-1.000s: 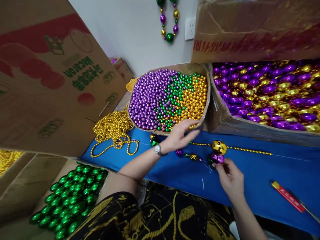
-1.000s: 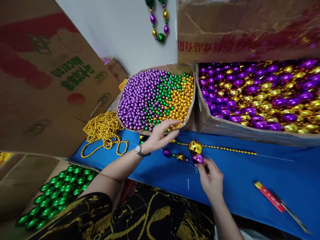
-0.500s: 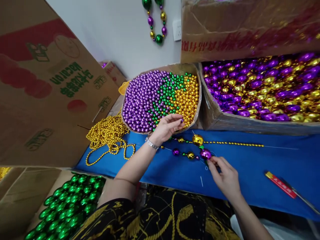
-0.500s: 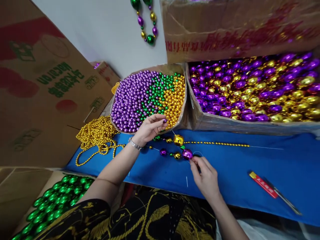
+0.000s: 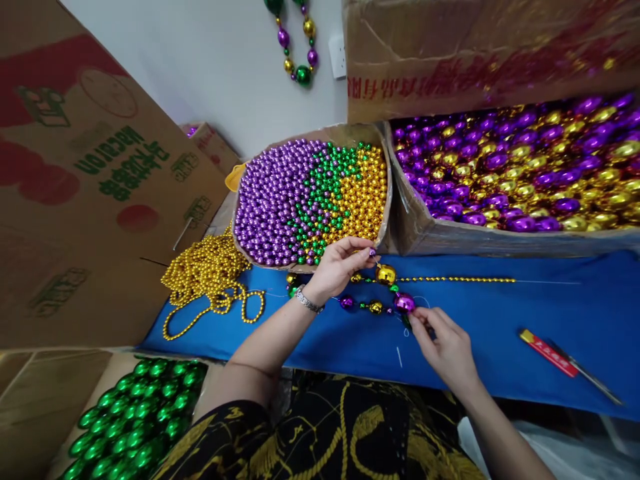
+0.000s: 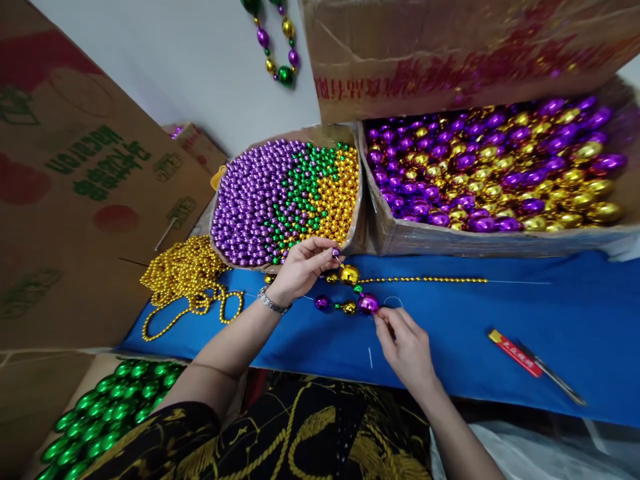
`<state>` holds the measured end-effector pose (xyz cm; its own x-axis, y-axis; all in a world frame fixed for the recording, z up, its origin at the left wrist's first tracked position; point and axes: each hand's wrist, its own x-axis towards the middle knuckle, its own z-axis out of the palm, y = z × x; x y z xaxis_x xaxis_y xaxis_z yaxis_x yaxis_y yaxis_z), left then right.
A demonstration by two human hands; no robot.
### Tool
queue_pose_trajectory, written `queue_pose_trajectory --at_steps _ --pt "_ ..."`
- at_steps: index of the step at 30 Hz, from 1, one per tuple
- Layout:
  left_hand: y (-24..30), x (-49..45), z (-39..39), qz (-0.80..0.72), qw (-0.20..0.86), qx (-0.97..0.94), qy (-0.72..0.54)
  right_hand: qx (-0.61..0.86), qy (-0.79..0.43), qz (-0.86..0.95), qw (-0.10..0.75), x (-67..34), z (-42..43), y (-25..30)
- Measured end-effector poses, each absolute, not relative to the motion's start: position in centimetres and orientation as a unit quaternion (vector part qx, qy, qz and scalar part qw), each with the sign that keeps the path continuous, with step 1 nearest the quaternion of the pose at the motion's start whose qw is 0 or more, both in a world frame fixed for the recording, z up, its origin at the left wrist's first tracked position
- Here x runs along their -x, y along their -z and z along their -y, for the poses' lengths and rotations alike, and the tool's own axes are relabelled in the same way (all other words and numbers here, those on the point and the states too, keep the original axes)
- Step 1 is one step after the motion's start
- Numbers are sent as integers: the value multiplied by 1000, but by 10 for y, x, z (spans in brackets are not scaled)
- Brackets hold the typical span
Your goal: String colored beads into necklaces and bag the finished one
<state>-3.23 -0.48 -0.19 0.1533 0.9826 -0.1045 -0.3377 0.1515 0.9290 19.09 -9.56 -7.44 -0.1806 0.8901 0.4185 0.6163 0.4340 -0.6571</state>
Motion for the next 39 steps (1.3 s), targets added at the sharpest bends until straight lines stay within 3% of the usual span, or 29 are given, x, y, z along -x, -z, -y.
queue_pose_trajectory --at_steps 10,17,23,26,30,35,39 --pt "-3 17 5 -393 585 -513 -490 585 -198 676 402 -202 98 83" --pt "-12 -11 1 -370 606 -576 -405 608 -119 679 395 -223 110 82" --pt "-4 -37 7 -345 610 -590 -401 604 -358 535 471 -231 109 112" --pt "3 -52 12 -326 570 -642 -397 582 -415 508 480 -237 106 127" --pt "-3 -69 13 -258 477 -726 -423 632 -306 565 433 -254 108 114" --pt "-30 -92 10 -185 429 -772 -430 603 -177 599 497 -260 102 53" --pt "-45 -107 6 -174 393 -777 -460 577 -114 664 461 -252 90 34"
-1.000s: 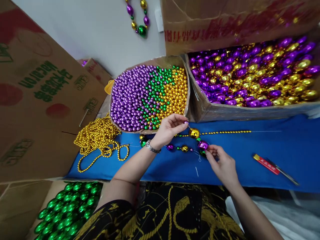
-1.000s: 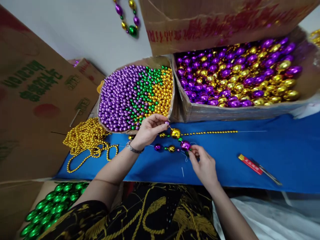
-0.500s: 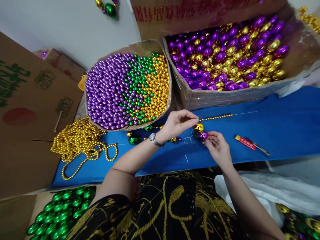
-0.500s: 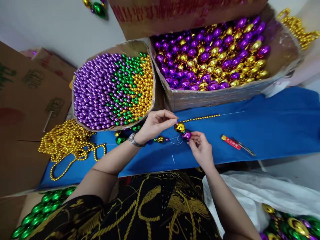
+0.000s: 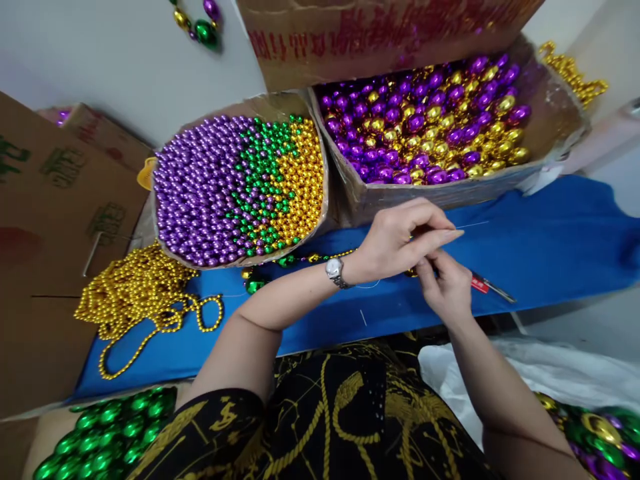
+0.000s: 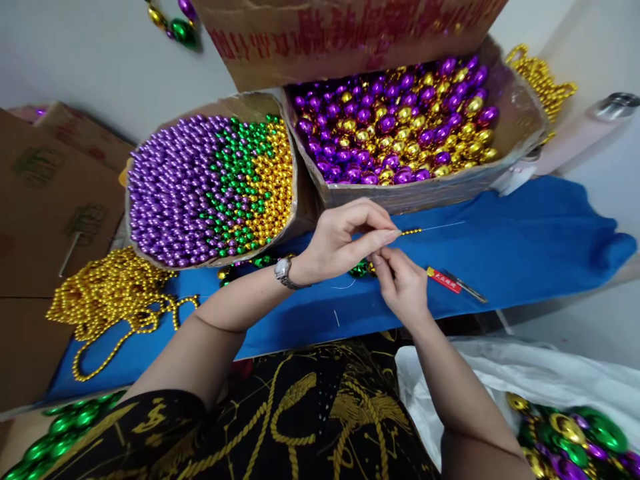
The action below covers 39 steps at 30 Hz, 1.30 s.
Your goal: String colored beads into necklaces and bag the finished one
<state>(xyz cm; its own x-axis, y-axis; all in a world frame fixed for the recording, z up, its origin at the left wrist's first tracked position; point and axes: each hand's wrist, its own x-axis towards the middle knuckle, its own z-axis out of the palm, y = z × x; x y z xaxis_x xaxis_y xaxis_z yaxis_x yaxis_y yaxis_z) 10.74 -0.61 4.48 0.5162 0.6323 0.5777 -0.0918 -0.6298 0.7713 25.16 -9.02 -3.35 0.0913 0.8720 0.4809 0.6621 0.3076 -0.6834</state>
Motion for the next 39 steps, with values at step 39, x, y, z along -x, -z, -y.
queue_pose_trajectory --at_steps 39 --pt "60 181 141 -599 -52 -774 -199 617 -288 213 701 -314 62 74"
